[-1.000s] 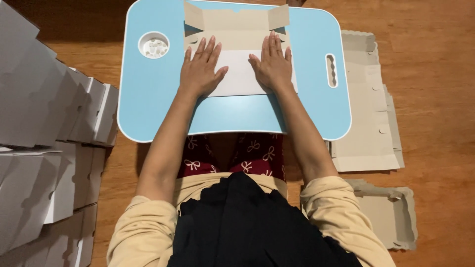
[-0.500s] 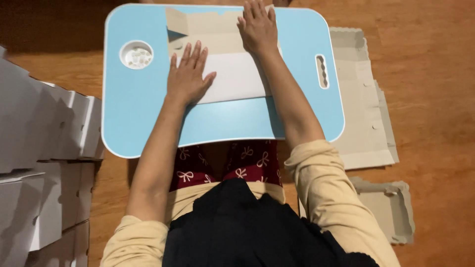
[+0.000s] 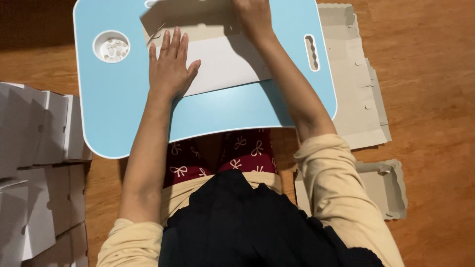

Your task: Assembling a cardboard box by folding and tucking flaps on a small table.

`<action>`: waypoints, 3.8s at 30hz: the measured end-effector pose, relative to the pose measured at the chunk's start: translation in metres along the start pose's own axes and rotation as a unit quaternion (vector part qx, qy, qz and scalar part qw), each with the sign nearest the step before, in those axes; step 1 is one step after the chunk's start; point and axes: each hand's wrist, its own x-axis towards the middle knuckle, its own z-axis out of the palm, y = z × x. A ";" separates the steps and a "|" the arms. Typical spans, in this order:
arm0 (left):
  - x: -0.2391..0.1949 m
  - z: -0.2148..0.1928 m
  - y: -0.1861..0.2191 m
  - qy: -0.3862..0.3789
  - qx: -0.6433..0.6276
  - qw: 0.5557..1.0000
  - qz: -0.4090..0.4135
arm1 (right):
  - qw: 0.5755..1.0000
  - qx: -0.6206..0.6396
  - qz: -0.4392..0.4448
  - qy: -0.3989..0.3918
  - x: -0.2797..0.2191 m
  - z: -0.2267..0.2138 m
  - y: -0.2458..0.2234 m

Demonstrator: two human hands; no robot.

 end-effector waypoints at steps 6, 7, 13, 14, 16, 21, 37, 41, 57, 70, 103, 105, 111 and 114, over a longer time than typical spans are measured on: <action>0.001 0.024 -0.014 0.154 0.049 0.986 0.047 | 0.998 0.012 -0.056 -0.005 -0.016 -0.072 -0.037; 0.004 0.034 -0.017 0.286 0.105 0.946 0.112 | 0.998 0.040 -0.037 -0.032 -0.025 -0.072 -0.037; -0.004 -0.028 0.007 0.437 0.153 0.883 0.080 | 0.997 0.058 -0.024 -0.040 -0.023 -0.081 -0.037; 0.005 -0.022 0.000 0.437 0.149 0.883 0.087 | 0.998 0.052 -0.021 -0.041 -0.024 -0.080 -0.037; 0.024 -0.011 -0.016 0.446 0.198 0.869 0.074 | 0.998 0.050 -0.031 -0.012 -0.023 -0.076 -0.037; 0.031 -0.006 -0.047 0.477 0.206 0.847 0.110 | 0.998 0.066 -0.016 -0.018 -0.029 -0.076 -0.037; -0.128 0.027 0.171 0.205 -0.233 0.860 0.405 | 0.968 0.228 0.018 -0.108 -0.019 -0.102 -0.047; -0.185 0.057 0.264 -0.026 -0.439 0.824 0.358 | 0.968 0.220 0.025 -0.115 -0.024 -0.095 -0.046; -0.197 0.050 0.246 -0.343 -0.636 0.618 0.308 | 0.969 0.224 0.032 -0.097 -0.023 -0.095 -0.046; -0.213 0.195 0.283 -0.567 -0.822 0.058 -0.001 | 0.942 0.302 0.106 -0.104 -0.018 -0.058 -0.028; -0.184 0.096 0.246 -0.441 -0.564 0.611 0.339 | 0.916 0.254 0.250 -0.183 -0.018 -0.039 -0.033; -0.184 0.094 0.239 -0.423 -0.541 0.638 0.349 | 0.929 0.240 0.218 -0.178 -0.026 -0.048 -0.035; -0.138 0.042 0.142 -0.059 -0.473 0.811 0.339 | 0.943 0.223 0.169 -0.182 -0.042 -0.080 -0.036; -0.093 0.021 0.093 0.111 -0.228 0.934 0.250 | 0.954 0.201 0.148 -0.167 -0.043 -0.081 -0.035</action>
